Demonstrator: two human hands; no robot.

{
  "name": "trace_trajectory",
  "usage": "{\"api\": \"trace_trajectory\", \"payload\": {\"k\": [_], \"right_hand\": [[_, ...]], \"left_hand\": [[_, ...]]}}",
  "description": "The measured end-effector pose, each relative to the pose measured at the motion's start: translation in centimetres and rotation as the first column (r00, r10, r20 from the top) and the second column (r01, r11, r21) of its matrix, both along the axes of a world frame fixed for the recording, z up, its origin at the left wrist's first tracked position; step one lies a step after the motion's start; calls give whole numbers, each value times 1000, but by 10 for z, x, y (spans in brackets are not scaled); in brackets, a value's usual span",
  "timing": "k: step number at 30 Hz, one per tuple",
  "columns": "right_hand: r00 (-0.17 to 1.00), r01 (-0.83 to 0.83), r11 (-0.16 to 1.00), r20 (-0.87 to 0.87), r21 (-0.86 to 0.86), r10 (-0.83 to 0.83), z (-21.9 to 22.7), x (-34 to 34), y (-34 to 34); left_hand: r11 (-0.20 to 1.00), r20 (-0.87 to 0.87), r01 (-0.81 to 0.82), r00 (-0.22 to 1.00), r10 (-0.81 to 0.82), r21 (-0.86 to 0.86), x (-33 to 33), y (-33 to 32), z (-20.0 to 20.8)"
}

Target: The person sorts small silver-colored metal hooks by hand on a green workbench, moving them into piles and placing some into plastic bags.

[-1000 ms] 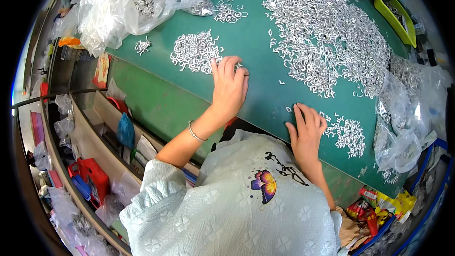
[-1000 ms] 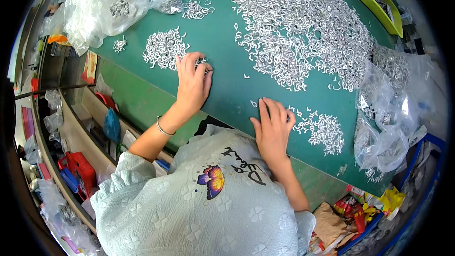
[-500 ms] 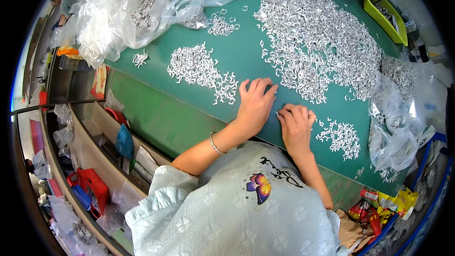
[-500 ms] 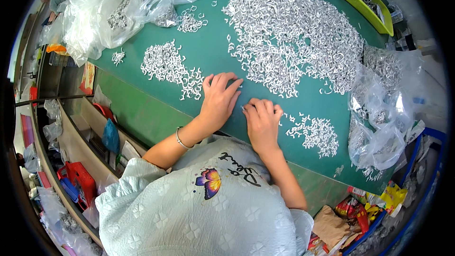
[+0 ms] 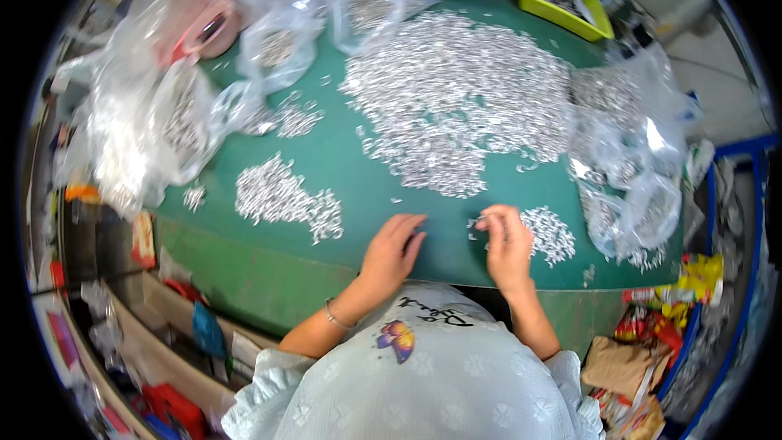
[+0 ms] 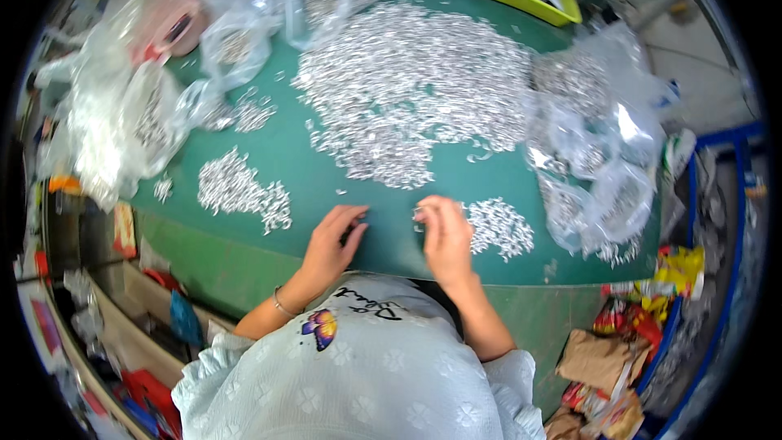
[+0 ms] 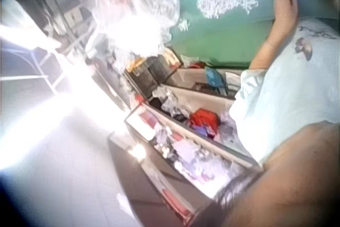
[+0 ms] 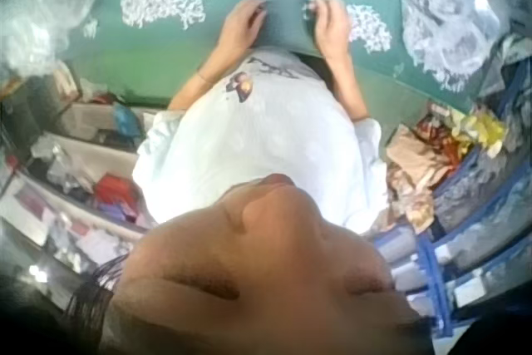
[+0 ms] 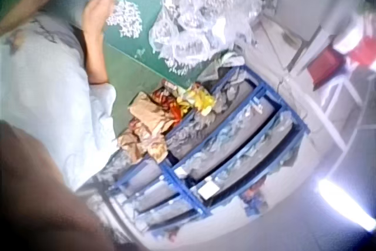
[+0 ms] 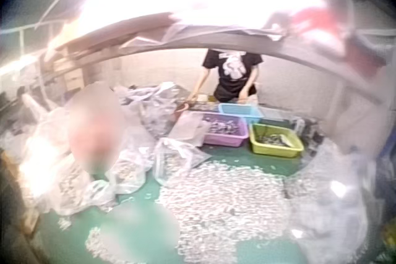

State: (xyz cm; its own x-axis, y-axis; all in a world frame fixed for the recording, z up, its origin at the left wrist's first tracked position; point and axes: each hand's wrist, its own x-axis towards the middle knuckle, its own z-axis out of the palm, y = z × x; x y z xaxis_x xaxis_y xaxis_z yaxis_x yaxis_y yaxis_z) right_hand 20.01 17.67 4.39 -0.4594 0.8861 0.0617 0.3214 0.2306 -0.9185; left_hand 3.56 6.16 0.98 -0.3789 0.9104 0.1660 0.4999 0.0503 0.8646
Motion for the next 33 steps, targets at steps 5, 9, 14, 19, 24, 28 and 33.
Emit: {"api": "trace_trajectory", "payload": {"k": [5, 9, 14, 19, 24, 28, 33], "right_hand": [[833, 396, 659, 51, 639, -550, 34, 95, 91], [620, 321, 476, 199, 819, -759, 47, 163, 160], [547, 180, 552, 383, 814, -744, 43, 155, 174], [870, 164, 772, 279, 613, -406, 43, 95, 98], [934, -135, 949, 356, 283, 27, 31, 54, 44], [926, -219, 924, 365, 314, 95, 11, 53, 33], [928, -236, 911, 357, 338, 108, 0, 47, 22]], "left_hand": [[998, -135, -34, 990, 42, 60, -5, 5, -4], [997, -158, -22, 987, 33, 68, -5, 10, -2], [994, -198, -83, 975, 96, 71, -7, 6, -7], [989, -348, -149, 926, 146, 19, -15, 12, -15], [990, -305, -140, 942, 136, 11, -17, 24, -15], [996, -278, 18, 960, 6, 82, -8, 23, -21], [982, -52, 164, 986, -159, 99, 33, 37, -13]]}}
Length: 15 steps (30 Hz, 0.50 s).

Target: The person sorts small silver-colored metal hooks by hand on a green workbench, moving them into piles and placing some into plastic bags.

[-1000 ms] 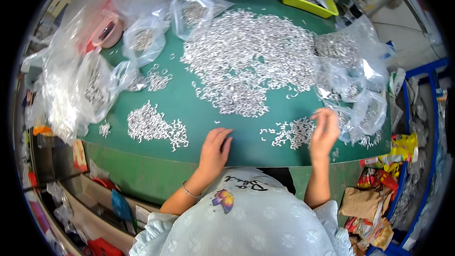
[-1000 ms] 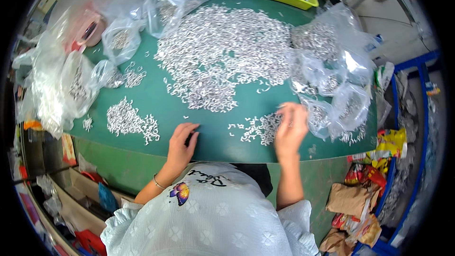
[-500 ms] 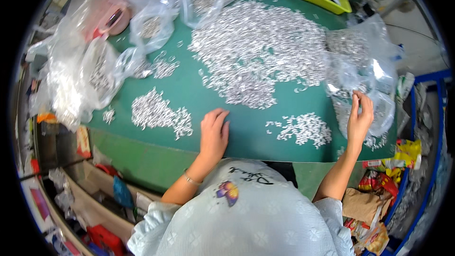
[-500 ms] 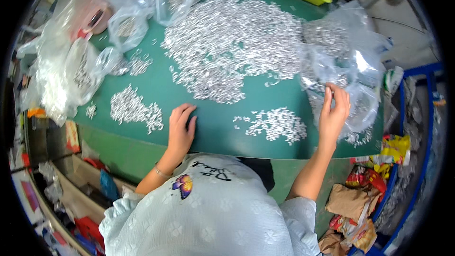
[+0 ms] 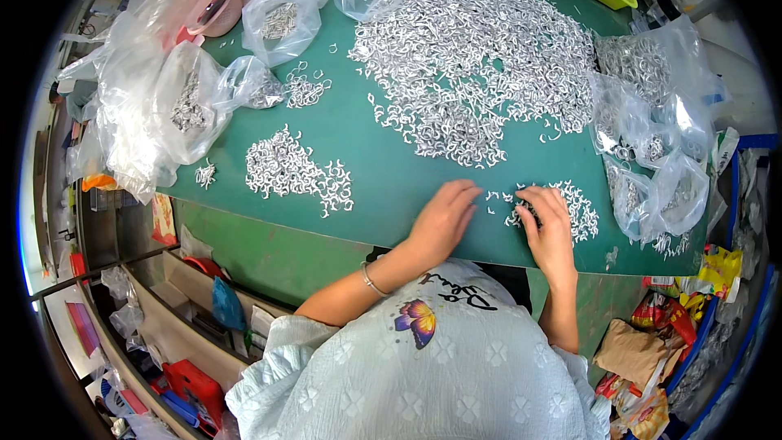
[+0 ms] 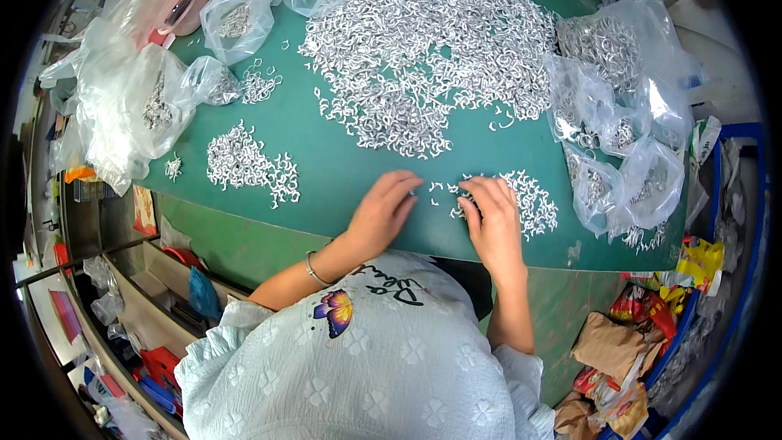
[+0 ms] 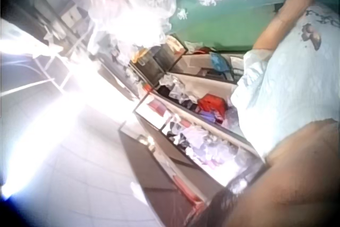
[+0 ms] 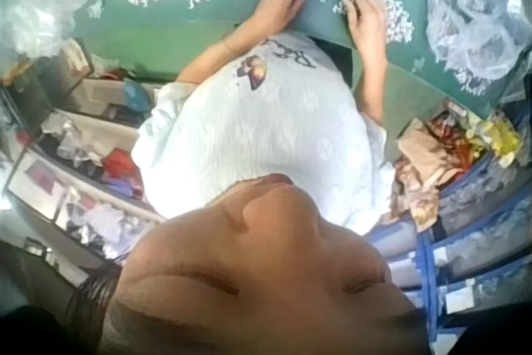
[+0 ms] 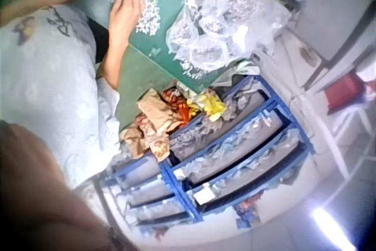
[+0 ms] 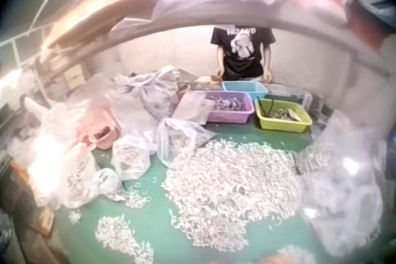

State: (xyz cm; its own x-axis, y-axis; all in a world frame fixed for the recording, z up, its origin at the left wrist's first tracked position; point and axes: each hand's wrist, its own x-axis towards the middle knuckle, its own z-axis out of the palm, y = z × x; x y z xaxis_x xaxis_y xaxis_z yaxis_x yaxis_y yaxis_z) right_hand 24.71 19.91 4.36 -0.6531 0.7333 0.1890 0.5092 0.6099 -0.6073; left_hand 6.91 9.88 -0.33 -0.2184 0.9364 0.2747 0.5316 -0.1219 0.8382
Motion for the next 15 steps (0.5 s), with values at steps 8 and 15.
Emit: {"api": "trace_trajectory", "payload": {"k": [8, 15], "right_hand": [[962, -211, 967, 206, 143, 180, -12, -14, -24], [860, -171, 976, 504, 138, 80, -28, 4, -41]], "left_hand": [[997, 369, -31, 928, 55, -71, 3, -10, 7], [988, 255, -96, 959, 125, -122, -3, -22, 12]]}}
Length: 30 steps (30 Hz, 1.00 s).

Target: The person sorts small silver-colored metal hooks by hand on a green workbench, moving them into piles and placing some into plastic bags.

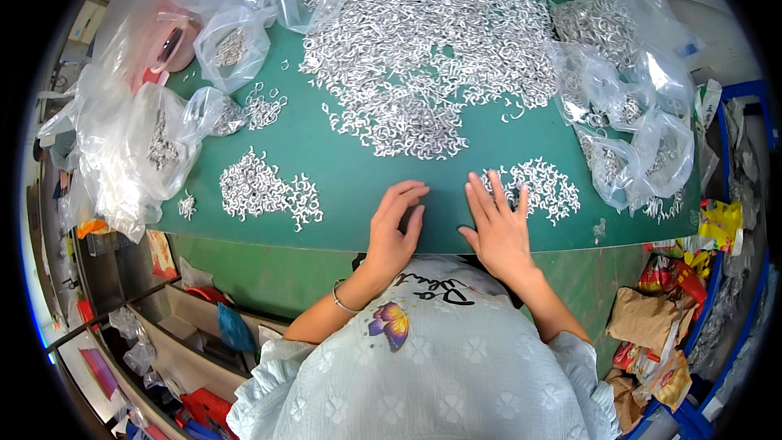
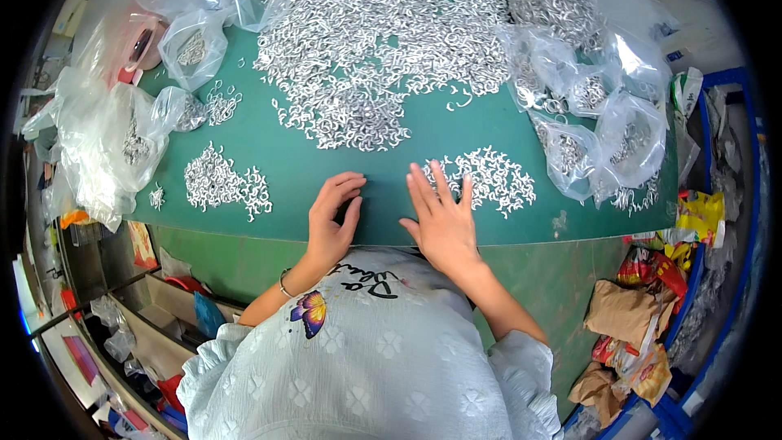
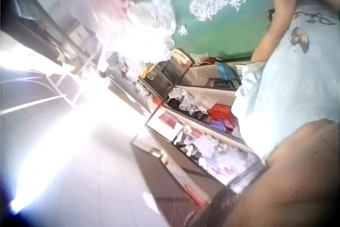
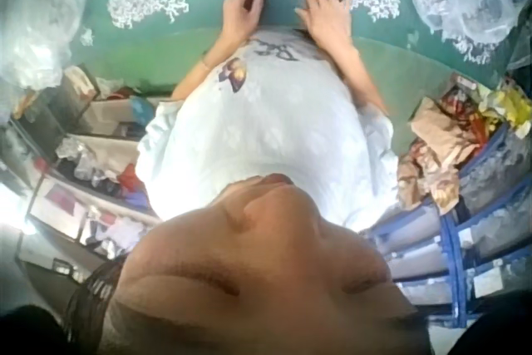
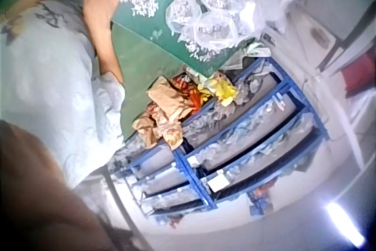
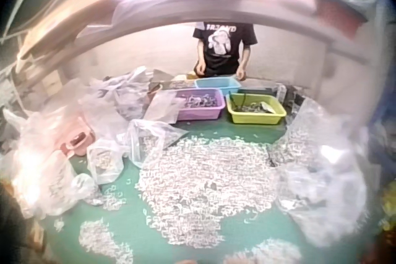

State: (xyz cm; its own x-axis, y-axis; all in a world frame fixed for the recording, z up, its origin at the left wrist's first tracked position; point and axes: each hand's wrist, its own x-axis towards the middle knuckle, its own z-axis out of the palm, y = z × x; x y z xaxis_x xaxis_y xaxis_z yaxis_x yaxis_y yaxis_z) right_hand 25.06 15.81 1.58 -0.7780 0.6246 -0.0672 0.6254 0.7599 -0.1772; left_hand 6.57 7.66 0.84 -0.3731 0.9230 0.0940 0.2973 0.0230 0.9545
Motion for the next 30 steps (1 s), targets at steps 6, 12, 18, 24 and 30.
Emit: {"api": "trace_trajectory", "payload": {"k": [6, 12, 18, 24, 30], "right_hand": [[978, 203, 975, 25, 90, -206, -1, 30, 3], [968, 235, 967, -114, 96, -223, 12, 6, 12], [972, 225, 962, 29, 157, -232, -6, 6, 22], [934, 345, 907, 6, 242, -357, -2, 8, 35], [948, 65, 998, -312, -2, -63, 1, -73, 56]], "left_hand": [[1000, -105, 12, 994, -14, -16, 1, 2, 7], [998, -418, 38, 908, -12, 54, -8, 17, -2], [990, -690, 2, 717, -98, -139, -20, 30, -10], [985, -734, -107, 679, -28, -137, -41, 49, -19], [979, -722, -79, 686, -85, -190, -36, 65, -26]]}}
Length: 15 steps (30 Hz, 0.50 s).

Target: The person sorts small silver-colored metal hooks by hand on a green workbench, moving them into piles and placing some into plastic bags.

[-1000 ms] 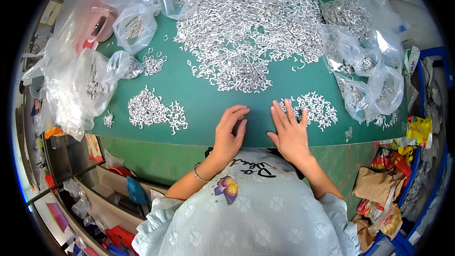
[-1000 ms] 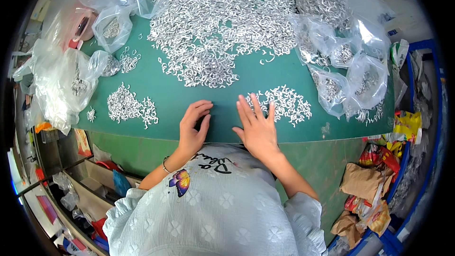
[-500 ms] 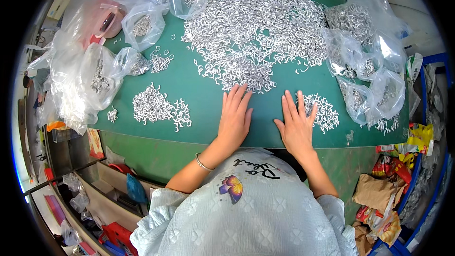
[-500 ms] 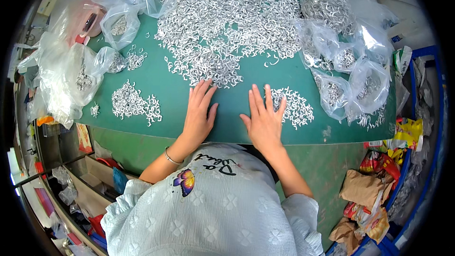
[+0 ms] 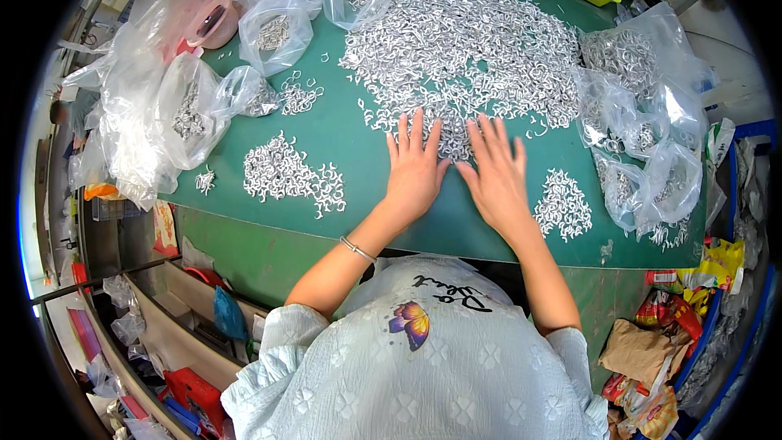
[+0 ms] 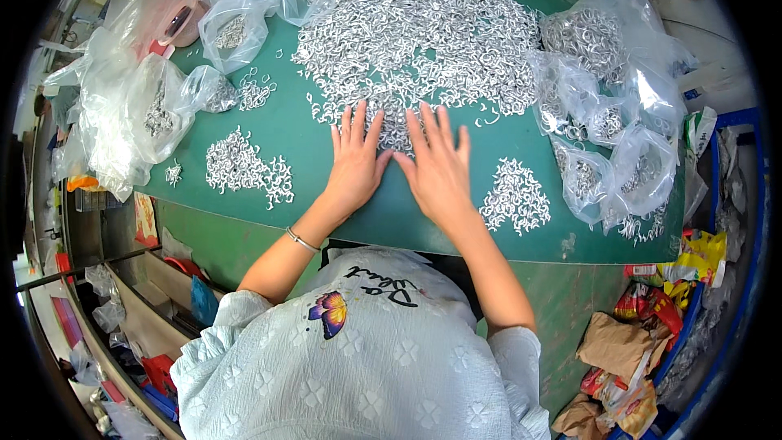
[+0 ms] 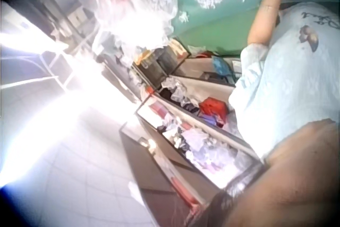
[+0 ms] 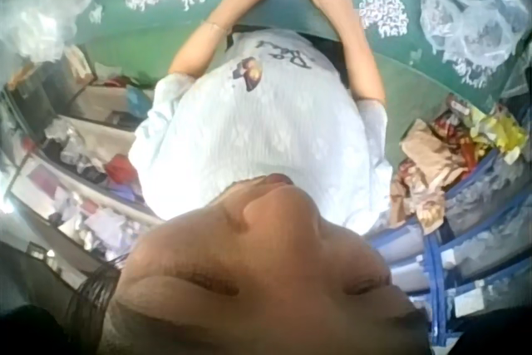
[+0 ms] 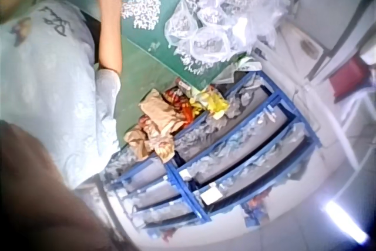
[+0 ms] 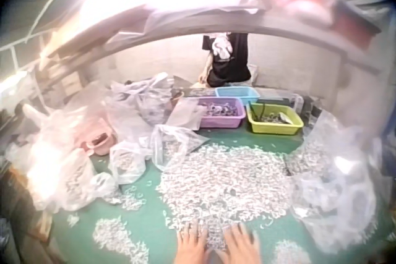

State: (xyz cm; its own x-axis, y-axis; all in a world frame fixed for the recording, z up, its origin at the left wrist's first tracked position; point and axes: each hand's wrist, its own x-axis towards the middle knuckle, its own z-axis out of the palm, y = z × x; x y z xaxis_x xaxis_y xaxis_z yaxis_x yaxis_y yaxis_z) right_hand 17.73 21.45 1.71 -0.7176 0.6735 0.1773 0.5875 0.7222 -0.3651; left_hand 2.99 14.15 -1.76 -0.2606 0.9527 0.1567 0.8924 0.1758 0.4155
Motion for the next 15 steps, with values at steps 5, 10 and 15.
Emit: {"api": "trace_trajectory", "payload": {"k": [5, 10, 15], "right_hand": [[976, -198, 979, 77, -55, 202, -11, -3, -14], [950, -283, 945, 84, -166, 300, 9, 32, -36], [927, -321, 908, 107, -271, 359, 10, 46, -52]], "left_hand": [[995, 68, 97, 993, -96, -18, 1, -23, 5], [981, 199, 190, 964, -179, -41, 4, -55, 18], [972, 159, 233, 962, -223, -43, 11, -61, 20]]}}
